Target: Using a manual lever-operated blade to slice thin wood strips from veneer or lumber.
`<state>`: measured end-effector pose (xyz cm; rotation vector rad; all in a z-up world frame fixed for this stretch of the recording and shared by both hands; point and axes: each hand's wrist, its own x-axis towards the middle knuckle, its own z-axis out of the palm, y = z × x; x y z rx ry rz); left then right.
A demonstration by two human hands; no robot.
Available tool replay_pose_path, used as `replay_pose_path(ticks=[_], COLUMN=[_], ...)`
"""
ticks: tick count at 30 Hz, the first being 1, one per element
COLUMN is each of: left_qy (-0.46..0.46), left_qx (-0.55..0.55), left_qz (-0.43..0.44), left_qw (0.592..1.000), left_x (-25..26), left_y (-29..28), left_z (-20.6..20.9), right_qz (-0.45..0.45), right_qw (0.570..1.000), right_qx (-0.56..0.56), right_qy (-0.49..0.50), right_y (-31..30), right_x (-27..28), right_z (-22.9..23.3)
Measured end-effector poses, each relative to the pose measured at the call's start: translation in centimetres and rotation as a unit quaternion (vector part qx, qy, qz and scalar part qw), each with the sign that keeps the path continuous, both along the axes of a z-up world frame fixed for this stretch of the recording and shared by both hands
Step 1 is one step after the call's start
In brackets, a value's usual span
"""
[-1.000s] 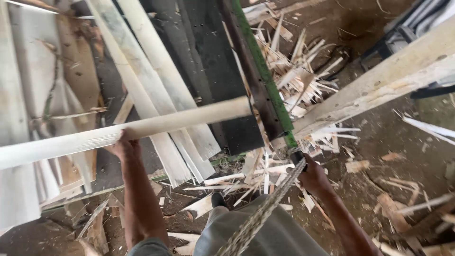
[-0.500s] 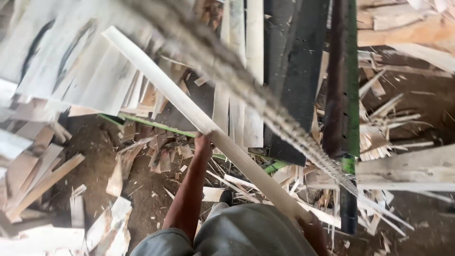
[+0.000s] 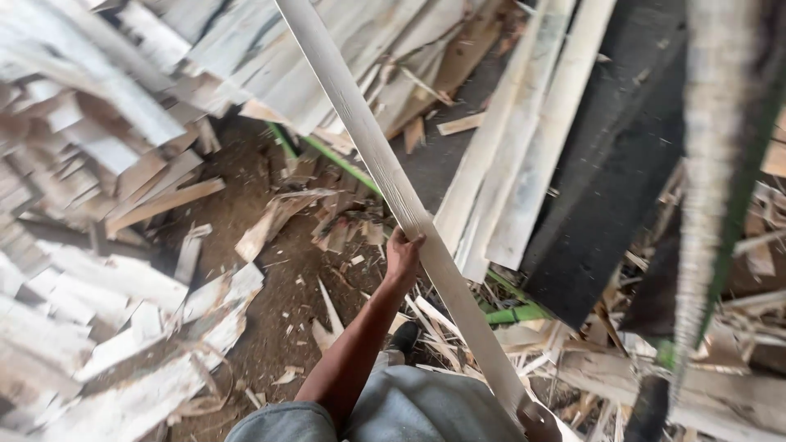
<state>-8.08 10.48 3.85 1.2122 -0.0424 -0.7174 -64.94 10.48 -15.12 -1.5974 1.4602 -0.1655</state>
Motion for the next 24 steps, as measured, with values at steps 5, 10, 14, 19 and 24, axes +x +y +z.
replay_pose_path(ticks=[5, 10, 14, 19, 24], left_qy=[-0.073, 0.038, -0.124, -0.15, -0.406], left_qx=[0.095, -0.119, -0.003, 0.204, 0.215], left_qz=[0.121, 0.293, 0.258, -0.077, -0.268], left_qw=[0.985, 0.948, 0.958, 0.964, 0.847], left_x=[6.5, 13.6, 15.1, 0.7, -5.6], left_y=[6.9, 14.2, 13.9, 4.2, -5.9], left_z=[14.1, 16.1, -1.4, 4.7, 2.3], right_qz=[-0.046, 0.195, 0.314, 0.25, 0.128], right_qw=[0.983, 0.932, 0.9, 0.92, 0.956], right_qx=[0.166, 0.162, 0.112, 0.2, 0.223], right_qy=[-0.065, -0.259, -0.281, -0.223, -0.138], right_y=[-4.5, -1.0, 0.5, 0.0, -0.9], right_x=[19.1, 41.8, 45.2, 37.0, 27.2], right_z=[10.9, 35.3, 39.6, 23.3, 16.7])
